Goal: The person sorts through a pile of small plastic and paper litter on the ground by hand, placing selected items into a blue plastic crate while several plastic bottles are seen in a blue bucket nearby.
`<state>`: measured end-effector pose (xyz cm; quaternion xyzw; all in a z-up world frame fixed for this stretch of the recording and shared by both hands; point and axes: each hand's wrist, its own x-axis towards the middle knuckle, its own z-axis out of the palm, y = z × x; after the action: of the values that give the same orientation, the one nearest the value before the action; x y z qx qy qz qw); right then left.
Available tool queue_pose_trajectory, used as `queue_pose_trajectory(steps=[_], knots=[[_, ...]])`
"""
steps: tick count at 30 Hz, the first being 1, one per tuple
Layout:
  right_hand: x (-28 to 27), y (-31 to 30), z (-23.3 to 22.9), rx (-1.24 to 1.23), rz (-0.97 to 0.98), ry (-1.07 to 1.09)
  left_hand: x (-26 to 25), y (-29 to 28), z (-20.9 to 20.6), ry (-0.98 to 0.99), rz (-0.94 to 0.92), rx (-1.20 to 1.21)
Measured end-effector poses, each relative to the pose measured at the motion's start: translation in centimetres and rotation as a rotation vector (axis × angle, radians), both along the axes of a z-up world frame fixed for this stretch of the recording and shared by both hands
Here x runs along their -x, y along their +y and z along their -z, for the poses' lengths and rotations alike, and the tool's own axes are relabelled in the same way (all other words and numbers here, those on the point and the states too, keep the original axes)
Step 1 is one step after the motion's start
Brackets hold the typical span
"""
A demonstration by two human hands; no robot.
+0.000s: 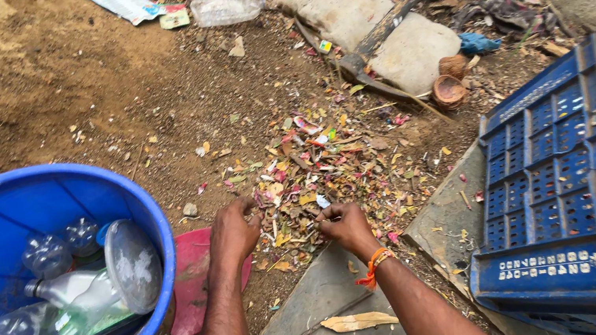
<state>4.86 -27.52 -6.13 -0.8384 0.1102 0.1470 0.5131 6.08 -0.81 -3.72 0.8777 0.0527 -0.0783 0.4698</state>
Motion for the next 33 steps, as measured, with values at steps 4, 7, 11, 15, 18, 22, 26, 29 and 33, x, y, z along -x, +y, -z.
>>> queue_pose_trajectory(steps=[4, 7, 11, 15, 18, 22, 26, 29, 33], knots=[[-0.2, -3.0, -3.6, -0.247, 0.122, -0.074, -0.3, -0.1, 1.5, -0.057, 0.019, -0.011], [0.4, -6.2, -9.4, -0.298, 0.18, -0.177, -0.4, 0.0, 2.6, -0.063, 0.03, -0.044], [2.3, -12.8, -19.7, -0.176, 0.229, -0.41, -0.5, 0.2, 3.6, -0.048, 0.069, -0.102], [6.6, -20.4, -29.5, -0.001, 0.385, -0.626, -0.6, 0.3, 4.3, 0.097, 0.103, -0.144], [9.3, -25.5, -33.5, 0.217, 0.542, -0.725, -0.9, 0.3, 4.7, 0.175, 0.142, -0.196], [10.8, -30.8, -33.8, 0.596, 0.614, -0.585, -0.9, -0.1, 5.1, 0.203, 0.149, -0.221], [10.9, -33.2, -32.8, 0.968, 0.54, -0.472, -1.1, 0.0, 5.4, 0.225, 0.171, -0.238], [11.0, -32.8, -32.7, 1.051, 0.524, -0.639, -1.0, 0.1, 5.3, 0.214, 0.155, -0.207], [10.9, -28.3, -32.7, 0.988, 0.538, -0.908, -0.7, 0.0, 4.4, 0.125, 0.133, -0.226]])
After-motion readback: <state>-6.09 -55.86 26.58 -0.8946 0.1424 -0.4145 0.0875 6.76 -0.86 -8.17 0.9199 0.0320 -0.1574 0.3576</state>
